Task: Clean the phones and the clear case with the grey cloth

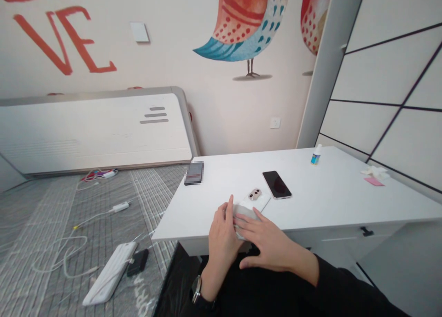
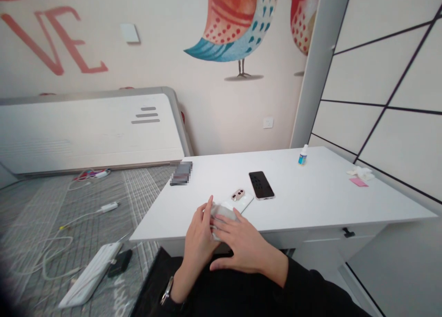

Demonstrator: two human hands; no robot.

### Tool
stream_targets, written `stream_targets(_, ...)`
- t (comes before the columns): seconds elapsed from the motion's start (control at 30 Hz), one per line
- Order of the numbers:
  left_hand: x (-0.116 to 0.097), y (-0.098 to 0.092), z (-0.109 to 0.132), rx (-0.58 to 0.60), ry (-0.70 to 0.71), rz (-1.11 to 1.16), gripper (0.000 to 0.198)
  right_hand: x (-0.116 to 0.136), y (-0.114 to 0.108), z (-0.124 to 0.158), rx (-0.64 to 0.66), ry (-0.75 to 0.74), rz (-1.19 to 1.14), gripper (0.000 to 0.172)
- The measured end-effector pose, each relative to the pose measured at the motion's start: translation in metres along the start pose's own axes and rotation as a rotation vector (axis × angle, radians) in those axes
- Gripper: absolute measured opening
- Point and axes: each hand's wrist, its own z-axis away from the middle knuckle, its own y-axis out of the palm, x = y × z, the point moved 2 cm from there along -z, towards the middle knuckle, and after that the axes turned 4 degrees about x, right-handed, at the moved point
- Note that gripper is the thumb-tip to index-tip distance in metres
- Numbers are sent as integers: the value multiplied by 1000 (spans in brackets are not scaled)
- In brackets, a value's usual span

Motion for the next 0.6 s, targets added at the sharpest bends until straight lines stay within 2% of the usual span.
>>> stream_targets(0.17, -3, -1, 0, -14, 9, -14, 107, -25, -8, 1, -123, 257, 140, 85)
stream_targets(0.23, -3, -1, 0, -2, 2, -9, 108, -23, -6, 0, -130, 238, 125, 91)
stream_targets(0.3, -1, -1, 0, 10, -4, 2, 108, -15, -2, 0, -76, 117, 68, 99)
stream_targets(0.37, -1, -1, 0, 11, -2, 1, 105, -10, -2, 1, -21, 27, 32, 97)
stream_targets(0.4, -1, -1, 0, 7, 2, -5, 104, -11, -4, 1, -21, 44, 47, 93)
stream_targets(0.47, -2, -2, 0, -3, 12, -22, 102, -19, -11, 2, -73, 173, 120, 82)
stream_targets(0.53, -3, -2, 0, -6, 21, -30, 103, -24, -15, 2, -125, 287, 174, 80)
stream_targets(0.6, -3, -2, 0, 3, 21, -24, 104, -19, -12, 2, -110, 240, 142, 88)
